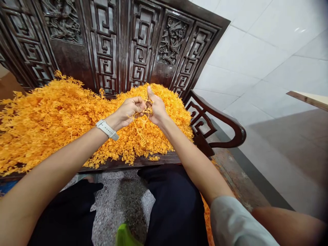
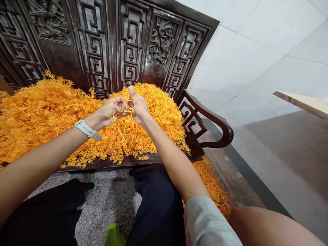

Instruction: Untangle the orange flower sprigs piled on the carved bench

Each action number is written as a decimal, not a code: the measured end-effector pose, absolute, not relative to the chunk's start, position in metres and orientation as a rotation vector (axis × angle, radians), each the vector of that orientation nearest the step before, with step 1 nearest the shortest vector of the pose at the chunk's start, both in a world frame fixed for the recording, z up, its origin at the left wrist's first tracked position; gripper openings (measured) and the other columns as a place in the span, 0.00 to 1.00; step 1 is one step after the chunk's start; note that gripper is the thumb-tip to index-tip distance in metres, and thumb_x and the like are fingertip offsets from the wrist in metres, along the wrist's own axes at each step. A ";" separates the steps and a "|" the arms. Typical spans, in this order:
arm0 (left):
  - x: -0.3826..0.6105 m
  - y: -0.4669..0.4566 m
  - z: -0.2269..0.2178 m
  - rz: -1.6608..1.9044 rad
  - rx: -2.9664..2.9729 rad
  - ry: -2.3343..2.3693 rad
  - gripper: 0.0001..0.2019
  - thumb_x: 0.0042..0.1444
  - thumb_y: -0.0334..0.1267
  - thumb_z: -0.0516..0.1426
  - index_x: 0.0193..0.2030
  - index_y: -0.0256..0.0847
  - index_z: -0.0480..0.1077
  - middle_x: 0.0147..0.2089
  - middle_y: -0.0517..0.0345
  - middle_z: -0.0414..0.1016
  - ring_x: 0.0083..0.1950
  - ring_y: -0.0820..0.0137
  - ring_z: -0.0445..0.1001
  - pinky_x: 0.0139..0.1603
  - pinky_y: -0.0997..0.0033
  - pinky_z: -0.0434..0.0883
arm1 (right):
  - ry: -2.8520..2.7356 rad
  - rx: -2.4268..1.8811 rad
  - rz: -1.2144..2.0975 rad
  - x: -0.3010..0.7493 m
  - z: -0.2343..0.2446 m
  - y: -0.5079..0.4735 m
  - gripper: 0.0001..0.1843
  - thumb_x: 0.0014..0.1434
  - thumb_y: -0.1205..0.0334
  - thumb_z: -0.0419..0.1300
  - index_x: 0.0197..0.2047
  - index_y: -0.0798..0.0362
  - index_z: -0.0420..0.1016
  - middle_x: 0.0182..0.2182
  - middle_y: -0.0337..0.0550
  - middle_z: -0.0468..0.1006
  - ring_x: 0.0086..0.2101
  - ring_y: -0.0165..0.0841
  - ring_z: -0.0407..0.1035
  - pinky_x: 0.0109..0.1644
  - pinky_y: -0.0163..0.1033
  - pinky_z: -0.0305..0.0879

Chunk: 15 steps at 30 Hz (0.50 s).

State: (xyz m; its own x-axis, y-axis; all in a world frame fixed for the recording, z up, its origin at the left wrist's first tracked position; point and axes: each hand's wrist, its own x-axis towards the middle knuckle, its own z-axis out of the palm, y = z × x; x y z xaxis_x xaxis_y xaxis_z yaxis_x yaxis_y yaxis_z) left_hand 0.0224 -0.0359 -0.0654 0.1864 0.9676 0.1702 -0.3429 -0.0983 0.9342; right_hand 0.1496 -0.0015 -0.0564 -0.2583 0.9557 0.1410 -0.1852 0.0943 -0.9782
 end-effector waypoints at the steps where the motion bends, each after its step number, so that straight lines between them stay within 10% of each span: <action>1: 0.022 -0.036 -0.066 1.287 1.149 0.737 0.09 0.44 0.26 0.65 0.25 0.39 0.69 0.30 0.59 0.68 0.29 0.76 0.67 0.30 0.74 0.68 | -1.327 -0.846 1.396 0.150 -0.058 -0.001 0.35 0.58 0.20 0.58 0.30 0.47 0.66 0.17 0.32 0.58 0.21 0.30 0.59 0.25 0.39 0.62; 9: 0.018 -0.052 -0.036 1.216 1.184 0.645 0.16 0.47 0.30 0.67 0.24 0.41 0.61 0.27 0.60 0.62 0.26 0.74 0.66 0.32 0.66 0.71 | -1.440 -0.749 1.376 0.171 -0.044 0.001 0.37 0.65 0.21 0.47 0.26 0.46 0.61 0.15 0.27 0.47 0.17 0.26 0.43 0.22 0.36 0.48; 15: 0.012 -0.040 -0.022 1.376 1.220 0.801 0.08 0.60 0.36 0.66 0.34 0.41 0.72 0.33 0.58 0.70 0.29 0.75 0.70 0.35 0.70 0.74 | -1.358 -0.801 1.179 0.169 -0.037 0.007 0.38 0.65 0.20 0.42 0.28 0.47 0.62 0.18 0.31 0.54 0.20 0.28 0.49 0.25 0.37 0.53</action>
